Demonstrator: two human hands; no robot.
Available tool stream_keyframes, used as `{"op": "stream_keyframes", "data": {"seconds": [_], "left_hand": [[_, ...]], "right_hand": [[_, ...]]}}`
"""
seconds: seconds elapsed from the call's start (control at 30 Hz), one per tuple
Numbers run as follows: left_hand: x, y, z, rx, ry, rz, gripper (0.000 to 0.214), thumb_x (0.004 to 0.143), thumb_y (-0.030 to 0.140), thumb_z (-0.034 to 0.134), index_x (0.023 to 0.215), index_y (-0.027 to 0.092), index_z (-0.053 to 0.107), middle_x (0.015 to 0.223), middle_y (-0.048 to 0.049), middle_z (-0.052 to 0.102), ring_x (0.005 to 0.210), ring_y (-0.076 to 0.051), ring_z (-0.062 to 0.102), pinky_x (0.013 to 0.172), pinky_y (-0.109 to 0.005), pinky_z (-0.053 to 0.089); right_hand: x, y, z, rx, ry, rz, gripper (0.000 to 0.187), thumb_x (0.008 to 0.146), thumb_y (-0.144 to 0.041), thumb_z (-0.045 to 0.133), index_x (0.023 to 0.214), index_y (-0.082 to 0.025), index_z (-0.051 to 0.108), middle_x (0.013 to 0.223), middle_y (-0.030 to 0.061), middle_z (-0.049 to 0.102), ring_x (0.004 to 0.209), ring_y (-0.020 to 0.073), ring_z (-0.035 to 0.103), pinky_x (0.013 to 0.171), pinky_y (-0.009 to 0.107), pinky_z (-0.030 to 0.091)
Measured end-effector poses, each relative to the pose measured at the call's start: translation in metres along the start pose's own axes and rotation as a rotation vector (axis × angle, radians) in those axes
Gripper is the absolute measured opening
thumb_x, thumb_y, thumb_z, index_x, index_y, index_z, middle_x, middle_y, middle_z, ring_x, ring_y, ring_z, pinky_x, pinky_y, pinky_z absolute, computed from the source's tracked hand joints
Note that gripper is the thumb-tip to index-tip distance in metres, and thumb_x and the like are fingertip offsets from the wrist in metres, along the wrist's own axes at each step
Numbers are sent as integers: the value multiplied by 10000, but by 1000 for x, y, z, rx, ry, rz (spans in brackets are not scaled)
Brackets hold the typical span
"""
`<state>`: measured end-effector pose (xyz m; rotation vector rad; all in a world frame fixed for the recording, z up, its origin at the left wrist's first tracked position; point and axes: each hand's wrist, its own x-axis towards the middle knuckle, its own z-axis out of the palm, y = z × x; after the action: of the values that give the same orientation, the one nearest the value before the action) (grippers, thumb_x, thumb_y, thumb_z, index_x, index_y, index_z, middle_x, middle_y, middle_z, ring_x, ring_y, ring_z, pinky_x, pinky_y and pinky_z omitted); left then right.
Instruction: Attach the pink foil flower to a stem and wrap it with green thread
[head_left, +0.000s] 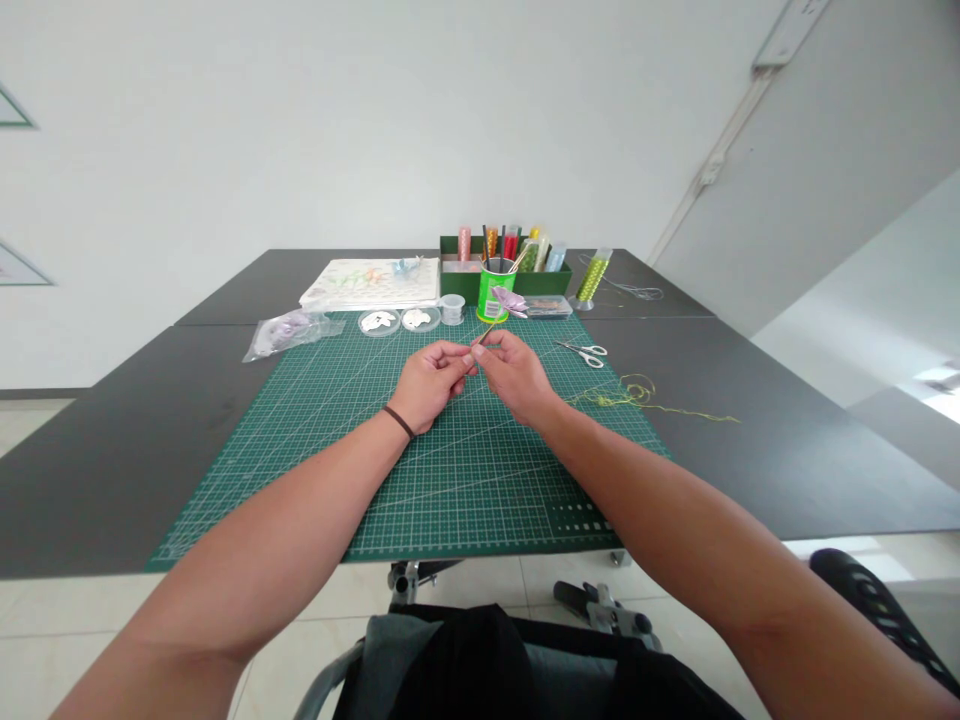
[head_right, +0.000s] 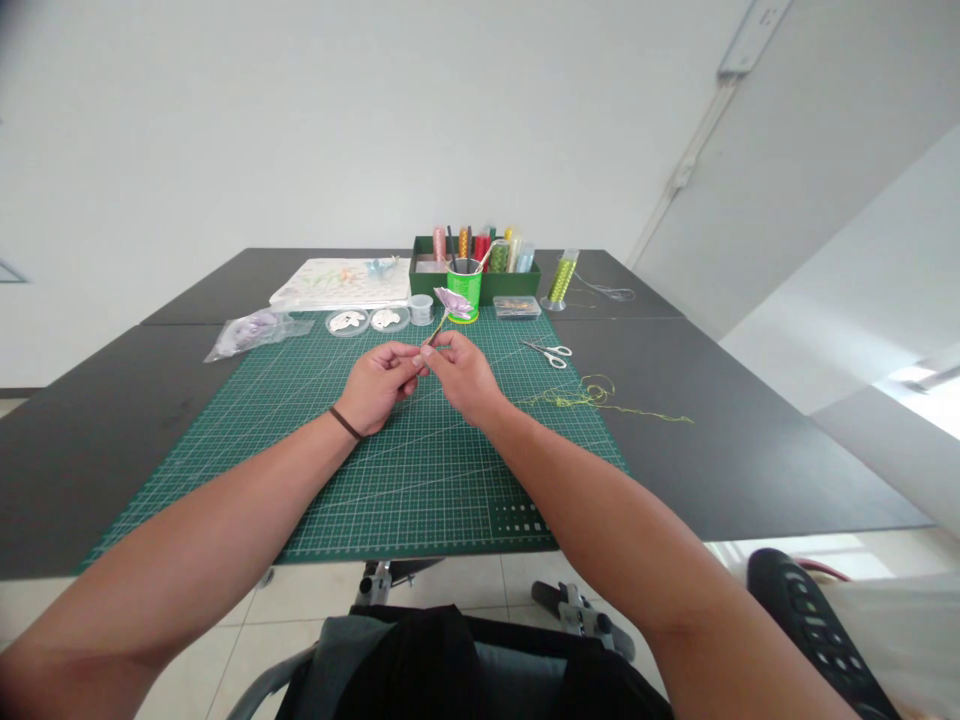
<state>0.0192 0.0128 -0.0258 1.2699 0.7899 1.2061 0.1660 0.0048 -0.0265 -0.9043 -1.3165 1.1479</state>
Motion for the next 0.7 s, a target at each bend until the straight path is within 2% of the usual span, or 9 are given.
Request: {"op": "stream_keyframes", "data": {"seconds": [0.07, 0.27, 0.4, 0.53, 0.7], "left_hand": [[0, 0, 1, 4, 1, 3, 336, 697, 377, 842, 870, 152, 663, 666, 9, 691, 454, -61, 492, 429, -207, 331], [-2, 3, 2, -33, -26, -51, 316, 718, 351, 830, 876, 153, 641, 704, -9, 705, 486, -68, 529, 417, -184, 321], [-3, 3, 1, -126, -90, -90, 274, 798, 375, 752, 890, 144, 638, 786, -52, 728, 538, -92, 593, 429, -191, 362], [-3, 4, 1, -152, -116, -190, 233, 857, 352, 707, 928, 142, 636, 880, -78, 740, 607, -123, 673, 483, -207, 440], [-3, 7, -2, -170, -135, -276, 290, 784, 368, 794, 839, 150, 609, 925, -75, 738, 657, -138, 703, 510, -212, 478]], "right_hand": [[0, -2, 2, -4, 69, -25, 383, 784, -524, 760, 881, -216, 555, 522, -109, 438, 457, 81, 393, 447, 235, 258], [-1, -10, 4, 13, 104, -14, 381, 731, -515, 793, 783, -199, 586, 536, -80, 487, 509, 86, 451, 477, 234, 305], [-1, -14, 2, 47, 81, 2, 383, 724, -523, 785, 775, -198, 589, 514, -93, 443, 458, 71, 376, 453, 239, 270], [0, -15, -2, 78, 83, 32, 376, 706, -500, 793, 770, -192, 587, 495, -112, 393, 427, 52, 274, 430, 241, 200], [1, -14, -6, 80, 85, 40, 358, 718, -479, 788, 779, -191, 584, 487, -122, 366, 424, 49, 221, 428, 250, 151]]}}
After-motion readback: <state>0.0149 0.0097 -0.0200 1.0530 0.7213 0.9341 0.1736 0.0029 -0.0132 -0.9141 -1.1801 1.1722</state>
